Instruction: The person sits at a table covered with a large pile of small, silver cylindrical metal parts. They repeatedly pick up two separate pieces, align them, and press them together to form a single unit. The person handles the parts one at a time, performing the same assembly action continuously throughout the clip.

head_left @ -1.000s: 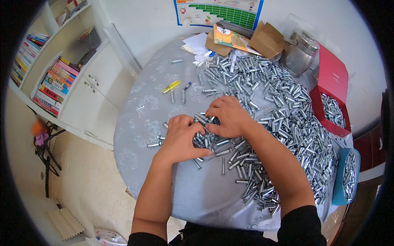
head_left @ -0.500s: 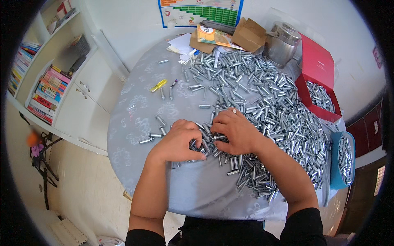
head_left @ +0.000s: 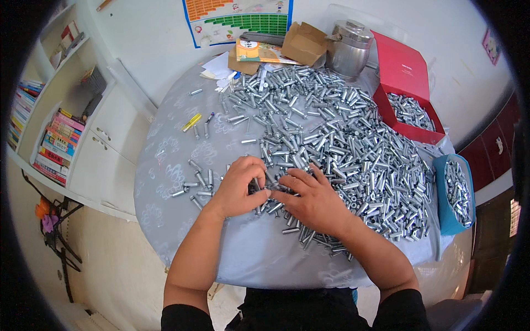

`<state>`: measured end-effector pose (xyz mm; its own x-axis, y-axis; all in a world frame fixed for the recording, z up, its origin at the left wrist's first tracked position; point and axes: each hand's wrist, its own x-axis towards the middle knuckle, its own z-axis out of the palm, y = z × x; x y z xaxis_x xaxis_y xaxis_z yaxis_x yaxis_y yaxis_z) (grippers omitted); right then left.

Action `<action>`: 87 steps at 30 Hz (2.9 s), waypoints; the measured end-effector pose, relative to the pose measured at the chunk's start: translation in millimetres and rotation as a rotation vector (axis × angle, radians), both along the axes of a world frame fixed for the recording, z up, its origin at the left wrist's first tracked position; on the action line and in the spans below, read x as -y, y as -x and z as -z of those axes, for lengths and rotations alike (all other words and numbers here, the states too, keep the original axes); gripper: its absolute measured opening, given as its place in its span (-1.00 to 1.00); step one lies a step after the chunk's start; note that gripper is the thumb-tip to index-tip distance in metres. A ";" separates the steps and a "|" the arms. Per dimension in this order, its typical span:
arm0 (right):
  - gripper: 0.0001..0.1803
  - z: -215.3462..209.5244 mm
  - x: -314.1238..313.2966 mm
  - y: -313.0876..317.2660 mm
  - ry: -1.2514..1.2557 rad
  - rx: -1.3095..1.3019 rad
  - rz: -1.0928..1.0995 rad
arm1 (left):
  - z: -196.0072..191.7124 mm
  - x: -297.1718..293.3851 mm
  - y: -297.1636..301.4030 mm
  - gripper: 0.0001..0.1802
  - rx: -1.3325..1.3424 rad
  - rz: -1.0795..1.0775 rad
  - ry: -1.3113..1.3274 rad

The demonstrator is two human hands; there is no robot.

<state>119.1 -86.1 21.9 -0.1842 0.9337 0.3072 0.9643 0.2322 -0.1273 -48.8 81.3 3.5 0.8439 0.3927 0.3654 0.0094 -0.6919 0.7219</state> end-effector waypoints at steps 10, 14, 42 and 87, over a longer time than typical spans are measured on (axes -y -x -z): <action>-0.65 13.0 30.0 -2.8 -0.171 -0.126 -0.008 | -0.2 7.2 -25.0 -0.91 0.171 -0.280 0.214; -0.68 10.5 32.3 -3.1 -0.211 -0.513 0.112 | -3.3 16.5 -43.0 -0.90 0.166 -0.319 0.225; -0.82 -4.1 47.9 -40.3 0.054 -1.731 0.359 | -8.4 86.7 -60.4 -0.76 0.228 -0.075 0.229; -0.82 -9.2 78.4 -70.0 0.020 -1.680 0.241 | -29.4 118.8 -82.0 -0.79 0.061 -0.125 0.674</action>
<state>189.1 -164.5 31.1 0.4446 0.8957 -0.0102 -0.2169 0.0966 -0.9714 33.2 -37.5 32.9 0.7632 0.6440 0.0520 0.0060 -0.0875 0.9961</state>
